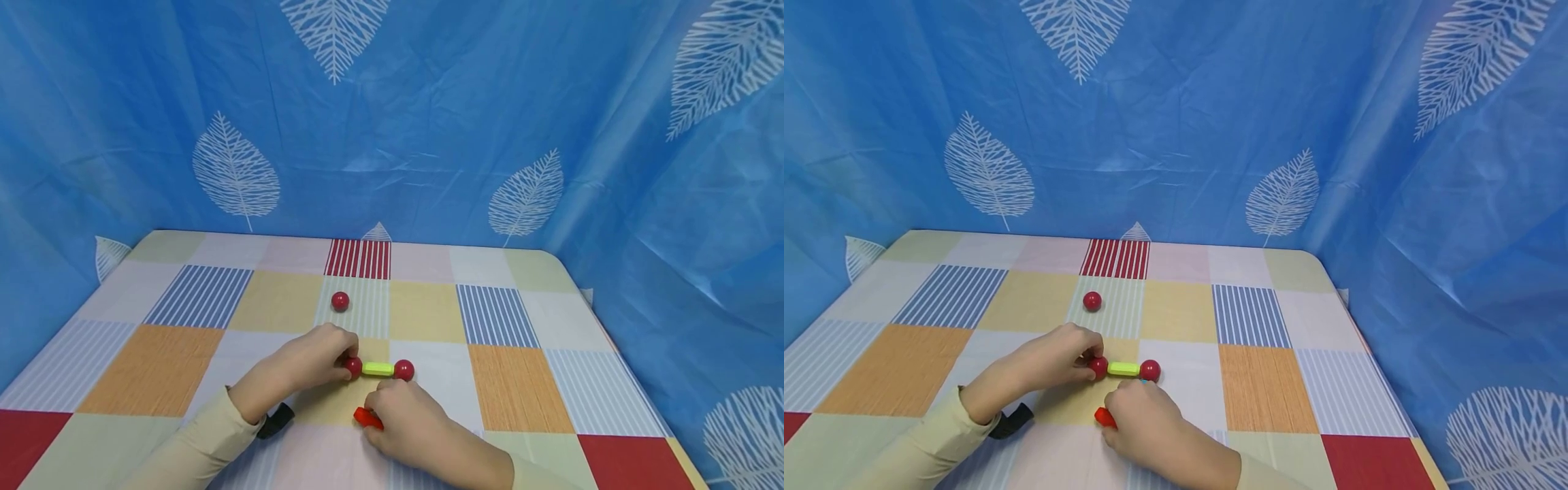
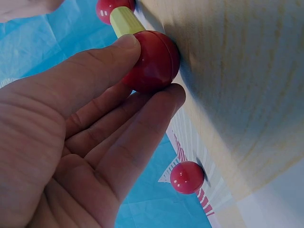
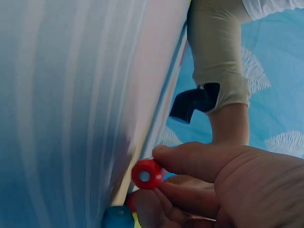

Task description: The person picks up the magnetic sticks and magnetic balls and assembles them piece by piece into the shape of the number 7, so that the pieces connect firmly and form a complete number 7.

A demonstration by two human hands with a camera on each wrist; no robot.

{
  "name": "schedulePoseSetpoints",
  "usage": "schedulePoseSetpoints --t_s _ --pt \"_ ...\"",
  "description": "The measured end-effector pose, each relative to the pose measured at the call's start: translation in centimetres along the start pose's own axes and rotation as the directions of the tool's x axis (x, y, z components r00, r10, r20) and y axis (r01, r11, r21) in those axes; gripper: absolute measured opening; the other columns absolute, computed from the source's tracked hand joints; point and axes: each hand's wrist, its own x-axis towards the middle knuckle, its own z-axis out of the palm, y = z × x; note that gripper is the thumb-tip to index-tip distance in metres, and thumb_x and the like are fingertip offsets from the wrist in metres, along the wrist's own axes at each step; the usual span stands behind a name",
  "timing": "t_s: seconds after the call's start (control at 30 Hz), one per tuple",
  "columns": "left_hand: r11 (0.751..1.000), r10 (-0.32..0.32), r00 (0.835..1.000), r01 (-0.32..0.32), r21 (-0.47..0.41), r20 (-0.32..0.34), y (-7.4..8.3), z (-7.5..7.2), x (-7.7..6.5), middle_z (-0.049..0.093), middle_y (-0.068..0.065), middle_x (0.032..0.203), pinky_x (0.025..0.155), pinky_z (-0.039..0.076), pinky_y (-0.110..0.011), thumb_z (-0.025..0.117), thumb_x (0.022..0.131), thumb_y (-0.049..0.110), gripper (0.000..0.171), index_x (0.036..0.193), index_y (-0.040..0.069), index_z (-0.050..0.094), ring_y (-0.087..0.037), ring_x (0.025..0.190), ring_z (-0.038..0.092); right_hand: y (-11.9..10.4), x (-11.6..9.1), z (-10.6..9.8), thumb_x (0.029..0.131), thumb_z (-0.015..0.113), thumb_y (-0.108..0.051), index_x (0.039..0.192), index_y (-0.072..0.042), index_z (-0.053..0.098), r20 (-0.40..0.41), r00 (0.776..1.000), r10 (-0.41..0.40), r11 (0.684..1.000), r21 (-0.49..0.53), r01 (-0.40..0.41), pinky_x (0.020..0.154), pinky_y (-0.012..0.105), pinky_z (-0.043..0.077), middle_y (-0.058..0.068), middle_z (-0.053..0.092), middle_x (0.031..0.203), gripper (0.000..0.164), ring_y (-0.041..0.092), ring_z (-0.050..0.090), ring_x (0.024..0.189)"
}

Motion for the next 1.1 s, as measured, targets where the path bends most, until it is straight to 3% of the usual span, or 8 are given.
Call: schedulePoseSetpoints --t_s 0.2,0.37,0.53,0.73,0.93,1.1 --pt "1.0 0.0 1.0 0.0 -0.003 0.004 0.1 0.0 0.3 0.057 0.005 0.069 0.059 0.045 -0.022 0.084 0.076 0.011 0.02 0.082 0.011 0.065 -0.008 0.062 0.048 -0.4 0.4 0.6 0.08 0.073 -0.019 0.054 -0.02 0.044 -0.006 1.0 0.019 1.0 -0.01 -0.02 0.043 0.019 0.029 -0.011 0.034 0.049 0.039 0.004 0.035 0.047" --pt "1.0 0.011 1.0 -0.011 -0.002 0.002 0.1 0.1 0.5 0.056 0.004 0.069 0.058 0.044 -0.023 0.083 0.076 0.01 0.019 0.081 0.01 0.064 -0.008 0.062 0.048 -0.4 0.7 0.7 0.078 0.074 -0.02 0.052 -0.02 0.043 -0.011 1.0 0.017 1.0 -0.021 -0.017 0.043 0.02 0.029 -0.012 0.03 0.047 0.04 0.004 0.035 0.048" --pt "1.0 0.016 1.0 -0.016 0.004 0.0 0.1 0.1 0.5 0.056 0.005 0.068 0.058 0.044 -0.023 0.083 0.077 0.01 0.019 0.081 0.01 0.064 -0.008 0.061 0.048 -0.1 0.4 0.3 0.083 0.074 -0.029 0.061 -0.02 0.053 0.0 1.0 0.029 0.999 0.027 -0.029 0.05 0.022 0.035 -0.011 0.04 0.057 0.032 0.004 0.041 0.056" --pt "1.0 0.018 1.0 -0.018 0.014 -0.005 0.1 -0.1 0.4 0.056 0.005 0.068 0.056 0.044 -0.022 0.083 0.077 0.011 0.02 0.08 0.011 0.063 -0.008 0.06 0.047 1.3 -0.3 -0.6 0.084 0.069 -0.016 0.084 -0.012 0.071 -0.066 0.997 0.03 0.995 0.095 -0.024 0.059 0.022 0.045 -0.009 0.057 0.075 0.005 0.002 0.05 0.065" --pt "1.0 0.025 1.0 -0.025 0.019 -0.006 0.1 -0.3 0.2 0.055 0.005 0.069 0.055 0.043 -0.023 0.081 0.079 0.015 0.019 0.082 0.011 0.063 -0.008 0.061 0.047 3.0 -0.9 -1.0 0.082 0.067 -0.006 0.093 -0.012 0.074 -0.094 0.996 0.001 0.996 0.085 0.007 0.068 0.029 0.051 -0.007 0.066 0.088 0.014 0.006 0.06 0.078" --pt "0.994 0.016 0.997 -0.008 0.106 -0.08 0.6 -0.6 -0.2 0.055 0.003 0.076 0.061 0.046 -0.024 0.079 0.082 0.021 0.019 0.087 0.009 0.065 -0.01 0.065 0.048 3.6 -1.0 -0.7 0.08 0.066 -0.001 0.094 -0.013 0.074 -0.106 0.994 -0.023 0.997 0.074 0.031 0.072 0.03 0.052 -0.01 0.068 0.091 0.02 0.007 0.063 0.086"
